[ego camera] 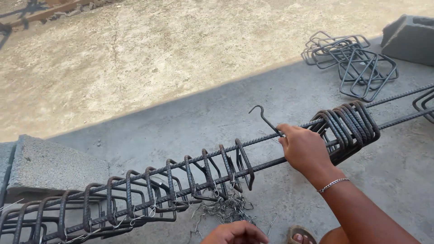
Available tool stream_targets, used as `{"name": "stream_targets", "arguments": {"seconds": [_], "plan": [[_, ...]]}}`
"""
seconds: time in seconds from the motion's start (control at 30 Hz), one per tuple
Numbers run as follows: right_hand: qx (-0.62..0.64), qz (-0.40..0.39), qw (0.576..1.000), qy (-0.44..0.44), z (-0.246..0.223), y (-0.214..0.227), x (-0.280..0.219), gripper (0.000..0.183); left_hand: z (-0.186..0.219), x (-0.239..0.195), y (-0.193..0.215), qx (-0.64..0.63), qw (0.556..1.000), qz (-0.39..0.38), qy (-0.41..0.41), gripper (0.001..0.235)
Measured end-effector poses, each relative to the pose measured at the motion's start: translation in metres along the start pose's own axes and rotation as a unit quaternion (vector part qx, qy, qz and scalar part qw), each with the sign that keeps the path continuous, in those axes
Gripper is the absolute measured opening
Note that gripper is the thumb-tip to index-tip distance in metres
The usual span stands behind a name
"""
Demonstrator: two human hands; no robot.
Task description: Tying metal stirrups to longitudinal rebar rods using wire ties and a hook tool to create a reinforcement cage
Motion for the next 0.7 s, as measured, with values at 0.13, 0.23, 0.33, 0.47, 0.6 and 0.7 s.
{"name": "stream_targets", "arguments": {"seconds": [0.13,0.23,0.33,0.47,0.6,0.7], "plan": [[-0.041,-0.093,0.993,-0.054,0.002,-0.015,0.005,0.038,0.056,-0.04,0.011,-0.144,0.967,0.143,-0.153,0.022],[-0.06,-0.141,0.986,-0.073,-0.002,-0.01,0.003,0.051,0.049,-0.052,0.009,-0.235,0.93,0.227,-0.17,0.026],[-0.049,-0.107,0.988,-0.104,-0.013,0.01,0.015,0.047,0.043,-0.048,0.024,-0.234,0.935,0.222,-0.145,0.023],[0.169,-0.04,0.984,-0.049,-0.051,0.052,0.003,0.037,0.037,-0.047,0.021,-0.293,0.923,0.189,-0.161,0.022],[0.413,-0.118,0.891,0.148,-0.098,0.074,-0.026,0.037,0.042,-0.046,0.014,-0.347,0.902,0.148,-0.209,0.023],[0.426,-0.112,0.854,0.275,-0.128,0.083,-0.053,0.05,0.036,-0.041,0.009,-0.366,0.891,0.135,-0.23,0.026]]}}
Point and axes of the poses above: each hand's wrist, its own x-axis towards the middle knuckle, its own y-axis out of the back of the hand, z = x × y, the point moved 2 cm from there along x, towards the middle knuckle, and after that the axes turned 8 degrees about y, right-handed, at the moved point
